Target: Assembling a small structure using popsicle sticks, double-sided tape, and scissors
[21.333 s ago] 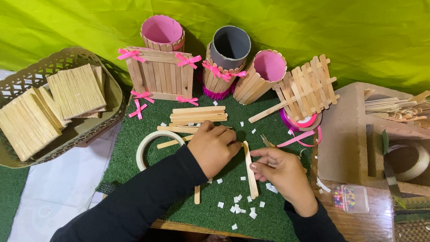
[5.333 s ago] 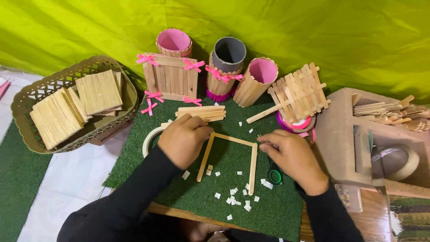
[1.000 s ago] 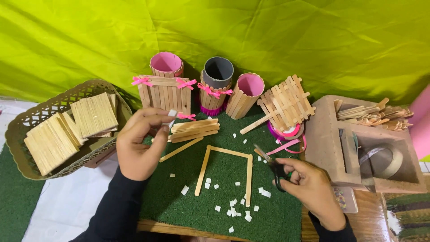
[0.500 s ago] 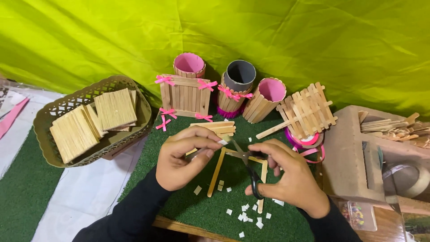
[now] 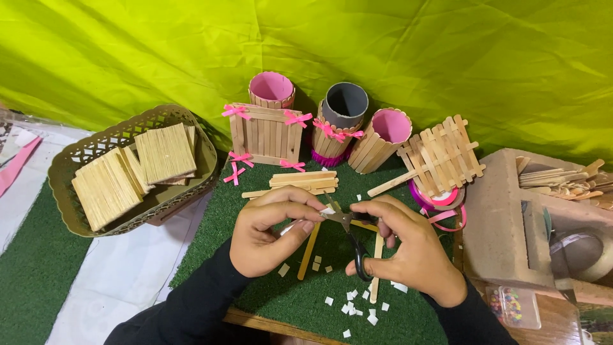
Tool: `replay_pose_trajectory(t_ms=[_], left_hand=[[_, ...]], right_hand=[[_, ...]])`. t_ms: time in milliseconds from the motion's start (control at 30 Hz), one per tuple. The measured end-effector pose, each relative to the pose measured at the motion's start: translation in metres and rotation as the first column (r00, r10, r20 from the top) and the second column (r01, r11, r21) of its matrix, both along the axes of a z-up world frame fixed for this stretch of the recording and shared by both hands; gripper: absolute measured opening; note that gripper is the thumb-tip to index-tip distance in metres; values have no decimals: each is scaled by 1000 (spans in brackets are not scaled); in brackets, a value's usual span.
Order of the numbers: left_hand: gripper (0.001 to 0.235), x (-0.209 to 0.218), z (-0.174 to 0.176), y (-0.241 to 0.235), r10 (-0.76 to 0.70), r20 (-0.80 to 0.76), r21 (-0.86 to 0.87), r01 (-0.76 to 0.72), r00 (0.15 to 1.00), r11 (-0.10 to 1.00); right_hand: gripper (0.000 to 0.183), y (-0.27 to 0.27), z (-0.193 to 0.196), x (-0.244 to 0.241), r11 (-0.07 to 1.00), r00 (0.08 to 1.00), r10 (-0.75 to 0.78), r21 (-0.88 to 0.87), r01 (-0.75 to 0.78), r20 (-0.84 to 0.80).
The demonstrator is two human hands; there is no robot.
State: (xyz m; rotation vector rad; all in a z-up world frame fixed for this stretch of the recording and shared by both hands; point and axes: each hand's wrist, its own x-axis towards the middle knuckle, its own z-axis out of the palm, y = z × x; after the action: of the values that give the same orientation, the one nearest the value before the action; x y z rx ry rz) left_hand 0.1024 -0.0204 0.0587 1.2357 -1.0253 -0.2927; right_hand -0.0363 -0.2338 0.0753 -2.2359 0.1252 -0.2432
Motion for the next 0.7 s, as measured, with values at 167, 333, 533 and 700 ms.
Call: replay_pose_trajectory(t_ms=[167, 333, 533, 700], left_hand=[[20, 1, -1, -1, -7, 0, -11, 7, 1000, 1000], [20, 0, -4, -4, -20, 8, -9, 20, 1000, 1000], [18, -1, -4, -5, -18, -6, 0, 18, 1000, 1000], [18, -1, -4, -6, -31, -21, -15, 31, 999, 999]], right_hand=[[83, -1, 2, 0, 1000, 1000, 10, 6, -10, -2], [83, -1, 0, 0, 999, 1000, 18, 27, -18, 2], [82, -1, 0, 0, 999, 1000, 21, 36, -21, 4], [82, -1, -1, -1, 999, 999, 28, 28, -29, 21]])
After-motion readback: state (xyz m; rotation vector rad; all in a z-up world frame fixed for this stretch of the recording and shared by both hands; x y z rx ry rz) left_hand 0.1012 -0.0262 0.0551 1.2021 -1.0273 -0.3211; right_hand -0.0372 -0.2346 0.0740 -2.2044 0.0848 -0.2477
